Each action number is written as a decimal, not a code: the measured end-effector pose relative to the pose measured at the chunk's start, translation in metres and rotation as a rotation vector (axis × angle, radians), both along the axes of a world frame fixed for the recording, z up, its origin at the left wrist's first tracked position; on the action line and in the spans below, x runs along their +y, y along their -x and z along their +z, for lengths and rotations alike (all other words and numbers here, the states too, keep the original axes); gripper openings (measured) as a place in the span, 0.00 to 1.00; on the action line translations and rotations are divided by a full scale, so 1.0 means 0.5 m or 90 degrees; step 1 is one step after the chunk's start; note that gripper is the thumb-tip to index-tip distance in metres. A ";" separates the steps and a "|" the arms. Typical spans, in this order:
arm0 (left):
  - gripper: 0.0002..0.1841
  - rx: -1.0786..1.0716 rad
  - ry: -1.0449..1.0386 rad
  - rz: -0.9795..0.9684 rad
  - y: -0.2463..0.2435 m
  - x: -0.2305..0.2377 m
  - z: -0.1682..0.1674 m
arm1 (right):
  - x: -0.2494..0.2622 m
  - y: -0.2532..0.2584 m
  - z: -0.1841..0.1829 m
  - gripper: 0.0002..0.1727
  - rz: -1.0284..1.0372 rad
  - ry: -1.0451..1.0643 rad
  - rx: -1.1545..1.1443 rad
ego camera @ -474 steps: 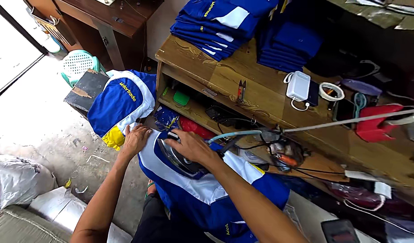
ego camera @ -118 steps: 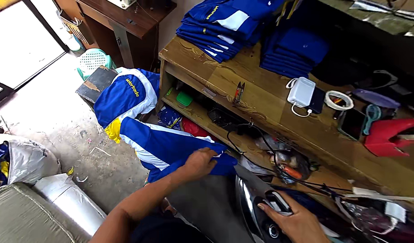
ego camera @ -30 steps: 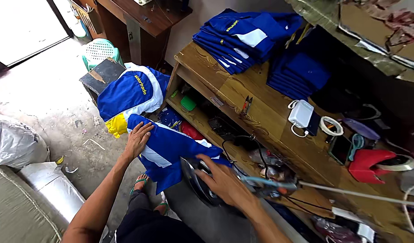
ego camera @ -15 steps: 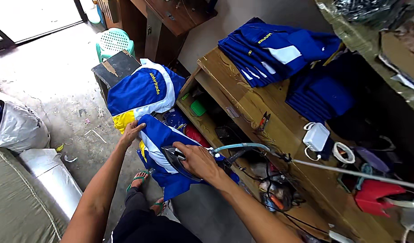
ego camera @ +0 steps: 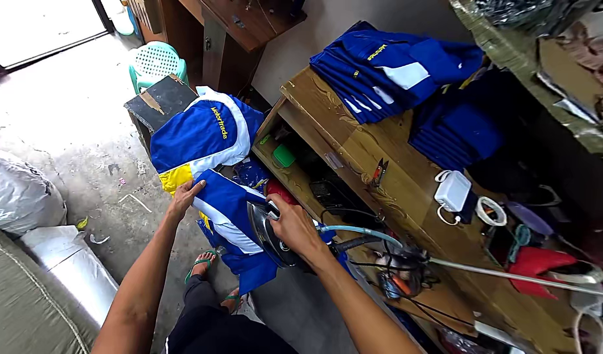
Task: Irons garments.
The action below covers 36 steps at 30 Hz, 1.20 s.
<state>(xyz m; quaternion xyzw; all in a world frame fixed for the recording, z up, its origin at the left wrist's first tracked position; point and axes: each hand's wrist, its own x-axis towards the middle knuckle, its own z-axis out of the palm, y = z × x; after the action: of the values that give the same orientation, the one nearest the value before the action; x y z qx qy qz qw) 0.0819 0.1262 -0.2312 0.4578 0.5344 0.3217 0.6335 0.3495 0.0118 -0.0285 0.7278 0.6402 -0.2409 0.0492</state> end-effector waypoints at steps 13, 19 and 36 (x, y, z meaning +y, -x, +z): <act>0.12 -0.073 0.004 0.001 0.020 0.019 0.008 | 0.062 0.028 0.013 0.25 -0.016 0.029 -0.015; 0.12 -0.062 0.028 0.004 0.013 0.029 0.002 | 0.086 -0.002 -0.008 0.22 0.065 -0.006 0.017; 0.10 -0.056 0.016 0.002 0.022 0.031 0.004 | 0.047 -0.024 -0.005 0.25 -0.071 -0.008 0.032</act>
<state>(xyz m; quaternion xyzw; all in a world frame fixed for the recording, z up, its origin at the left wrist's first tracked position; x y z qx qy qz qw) 0.0709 0.1417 -0.2294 0.4342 0.5110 0.3356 0.6615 0.3614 0.0356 -0.0310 0.7566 0.6009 -0.2573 0.0151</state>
